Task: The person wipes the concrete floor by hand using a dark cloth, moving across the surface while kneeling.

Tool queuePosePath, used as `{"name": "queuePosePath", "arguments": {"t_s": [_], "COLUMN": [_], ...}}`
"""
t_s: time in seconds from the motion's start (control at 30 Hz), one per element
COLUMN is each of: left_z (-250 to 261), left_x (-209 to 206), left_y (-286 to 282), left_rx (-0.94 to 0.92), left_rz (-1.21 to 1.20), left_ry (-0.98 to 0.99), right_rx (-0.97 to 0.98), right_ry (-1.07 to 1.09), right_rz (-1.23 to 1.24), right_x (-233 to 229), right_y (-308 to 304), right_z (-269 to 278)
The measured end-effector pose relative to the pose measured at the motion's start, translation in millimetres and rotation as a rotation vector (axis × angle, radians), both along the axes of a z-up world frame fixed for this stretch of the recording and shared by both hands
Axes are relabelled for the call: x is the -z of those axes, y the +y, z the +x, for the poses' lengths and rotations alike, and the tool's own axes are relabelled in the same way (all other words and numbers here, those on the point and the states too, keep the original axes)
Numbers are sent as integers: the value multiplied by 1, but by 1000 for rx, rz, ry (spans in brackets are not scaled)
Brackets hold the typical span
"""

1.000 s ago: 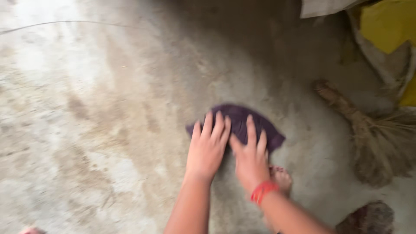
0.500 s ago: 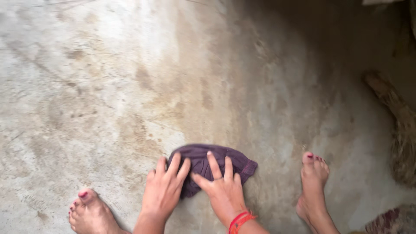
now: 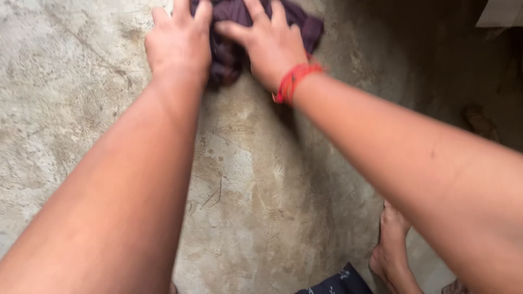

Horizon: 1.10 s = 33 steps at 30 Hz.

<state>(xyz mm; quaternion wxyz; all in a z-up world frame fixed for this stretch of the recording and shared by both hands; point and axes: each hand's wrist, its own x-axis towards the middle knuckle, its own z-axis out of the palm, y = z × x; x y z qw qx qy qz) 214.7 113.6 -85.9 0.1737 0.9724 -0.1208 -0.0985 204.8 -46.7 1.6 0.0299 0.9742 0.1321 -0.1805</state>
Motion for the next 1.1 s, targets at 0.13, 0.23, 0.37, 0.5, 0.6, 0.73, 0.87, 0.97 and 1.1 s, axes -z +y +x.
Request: {"name": "queuePosePath", "arguments": {"t_s": [0.13, 0.23, 0.37, 0.5, 0.6, 0.73, 0.87, 0.97, 1.1], "left_z": [-7, -57, -129, -187, -226, -247, -230, -207, -182], "left_x": [7, -2, -25, -37, -41, -44, -44, -42, -24], "left_y": [3, 7, 29, 43, 61, 87, 101, 94, 88], "left_rx": [-145, -209, -196, -156, -102, 75, 163, 230, 115], "left_rz": [-5, -37, -173, -161, -175, -142, -153, -137, -185], "left_ry": [35, -61, 58, 243, 269, 427, 533, 643, 424], "right_rx": [-11, 0, 59, 94, 179, 239, 335, 274, 190], "right_ry": [-57, -64, -80, -29, 21, 88, 179, 265, 256], "right_rz": [-29, -22, 23, 17, 13, -13, -83, -90, -118], "right_x": [-2, 1, -4, -7, -8, -6, -4, -14, -10], "right_y": [12, 26, 48, 63, 80, 104, 116, 113, 102], "right_z": [-7, -53, -126, -194, -241, -281, -287, -270, -225]}}
